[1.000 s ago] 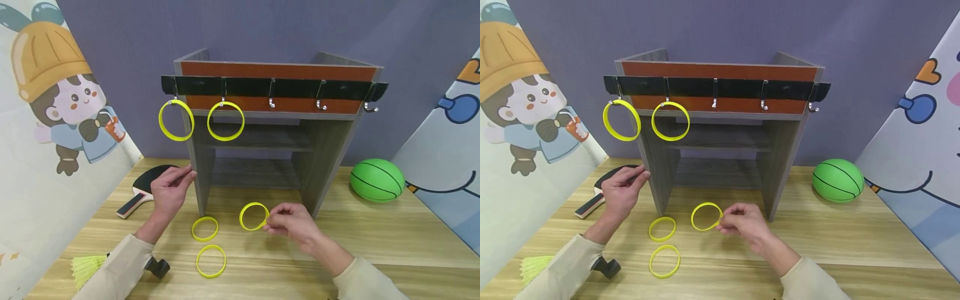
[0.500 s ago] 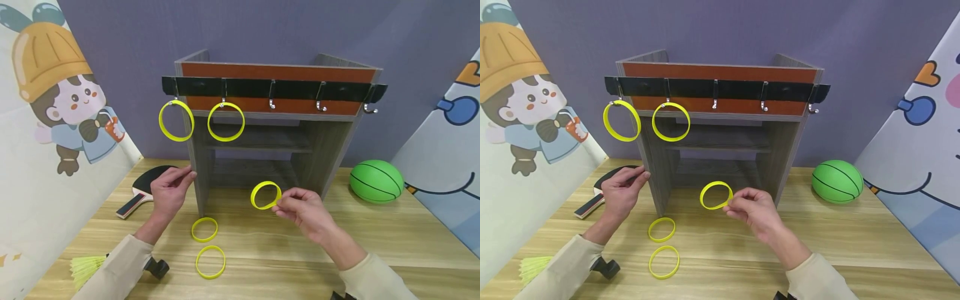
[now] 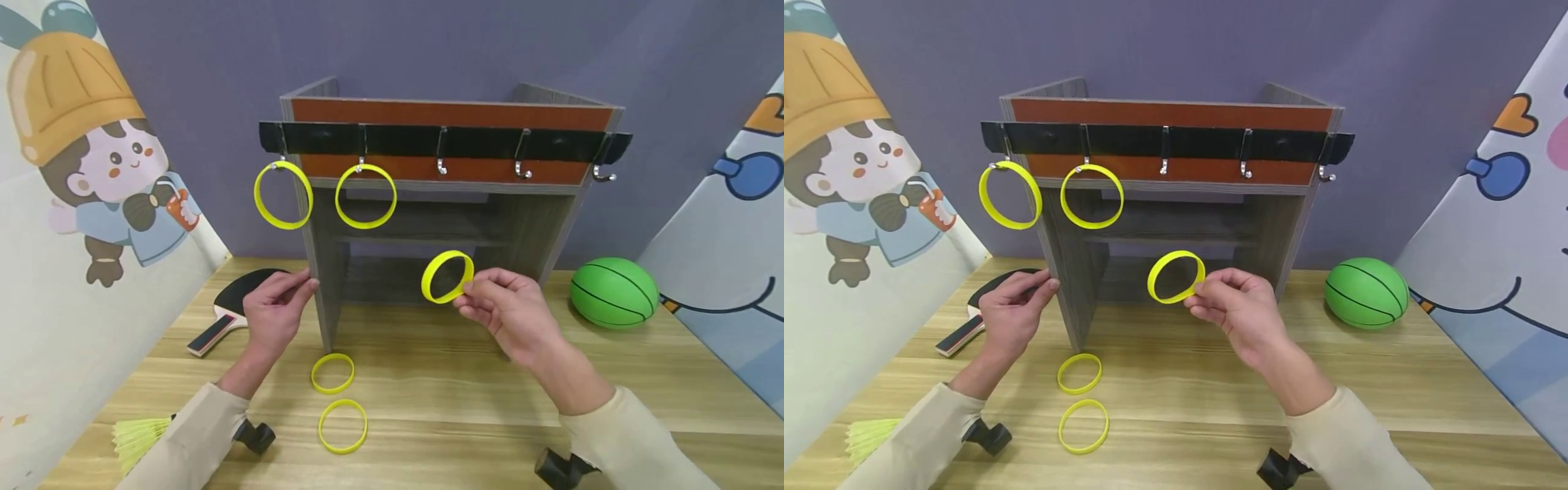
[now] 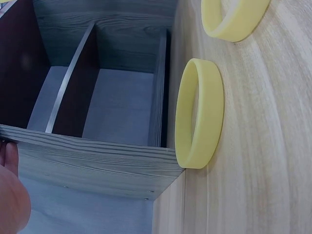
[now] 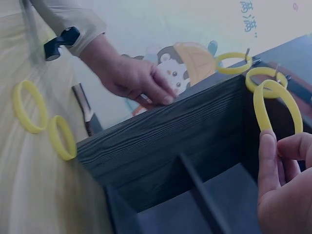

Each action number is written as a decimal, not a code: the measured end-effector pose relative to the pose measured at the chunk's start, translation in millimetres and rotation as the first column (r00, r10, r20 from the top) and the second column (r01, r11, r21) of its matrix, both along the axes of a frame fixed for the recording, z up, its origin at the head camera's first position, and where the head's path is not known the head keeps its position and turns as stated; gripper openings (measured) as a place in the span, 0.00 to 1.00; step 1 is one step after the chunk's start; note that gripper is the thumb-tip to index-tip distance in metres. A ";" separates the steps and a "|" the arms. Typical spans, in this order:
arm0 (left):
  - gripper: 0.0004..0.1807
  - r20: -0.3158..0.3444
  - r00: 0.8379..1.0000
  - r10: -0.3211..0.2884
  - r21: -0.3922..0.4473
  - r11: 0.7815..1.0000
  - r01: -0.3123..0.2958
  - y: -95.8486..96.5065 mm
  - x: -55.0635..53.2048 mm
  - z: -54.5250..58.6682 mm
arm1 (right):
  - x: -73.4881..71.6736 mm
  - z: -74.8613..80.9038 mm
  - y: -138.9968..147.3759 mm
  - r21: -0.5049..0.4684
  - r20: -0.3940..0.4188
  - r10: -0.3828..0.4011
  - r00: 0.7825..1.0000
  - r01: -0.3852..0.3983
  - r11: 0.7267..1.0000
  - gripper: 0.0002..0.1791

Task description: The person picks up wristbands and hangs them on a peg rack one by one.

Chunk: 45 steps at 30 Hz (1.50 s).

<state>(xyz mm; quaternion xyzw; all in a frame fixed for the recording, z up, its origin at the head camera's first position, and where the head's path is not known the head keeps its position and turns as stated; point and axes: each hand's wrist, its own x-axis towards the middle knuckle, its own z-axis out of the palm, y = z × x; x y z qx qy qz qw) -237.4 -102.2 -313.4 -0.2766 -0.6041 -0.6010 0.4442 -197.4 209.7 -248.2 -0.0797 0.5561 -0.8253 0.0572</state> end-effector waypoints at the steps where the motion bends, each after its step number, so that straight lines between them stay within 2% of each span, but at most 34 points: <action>1: 0.12 -0.001 1.000 -0.002 0.000 1.000 0.002 -0.1 -0.1 0.1 | 0.2 4.5 -0.5 0.003 -0.013 -0.004 1.000 0.004 1.000 0.06; 11: 0.12 -0.005 1.000 -0.002 -0.007 1.000 0.002 -1.4 -0.7 0.6 | 4.3 49.8 -7.7 0.097 -0.106 -0.112 0.988 0.122 0.988 0.02; 19: 0.12 0.001 1.000 -0.012 0.001 1.000 0.012 -0.8 0.4 0.4 | 2.9 70.6 -13.1 0.089 -0.147 -0.173 0.974 0.187 0.978 0.02; 27: 0.12 -0.003 1.000 -0.012 0.010 1.000 0.012 -1.2 0.3 -0.1 | -0.6 83.8 -19.7 0.039 -0.146 -0.228 0.963 0.235 0.971 0.08; 34: 0.12 -0.004 1.000 -0.012 0.012 1.000 0.012 -1.5 -0.5 -1.0 | -4.3 89.2 -23.6 -0.008 -0.118 -0.262 0.958 0.263 0.965 0.08; 39: 0.12 -0.007 1.000 -0.017 0.016 1.000 0.017 -1.0 -0.4 -1.0 | -5.3 88.6 -25.5 -0.002 -0.124 -0.257 0.958 0.259 0.966 0.08; 45: 0.13 -0.016 0.999 -0.029 0.006 1.000 0.029 -0.9 -0.2 -0.9 | -6.4 87.8 -27.1 -0.040 -0.115 -0.232 0.966 0.229 0.973 0.05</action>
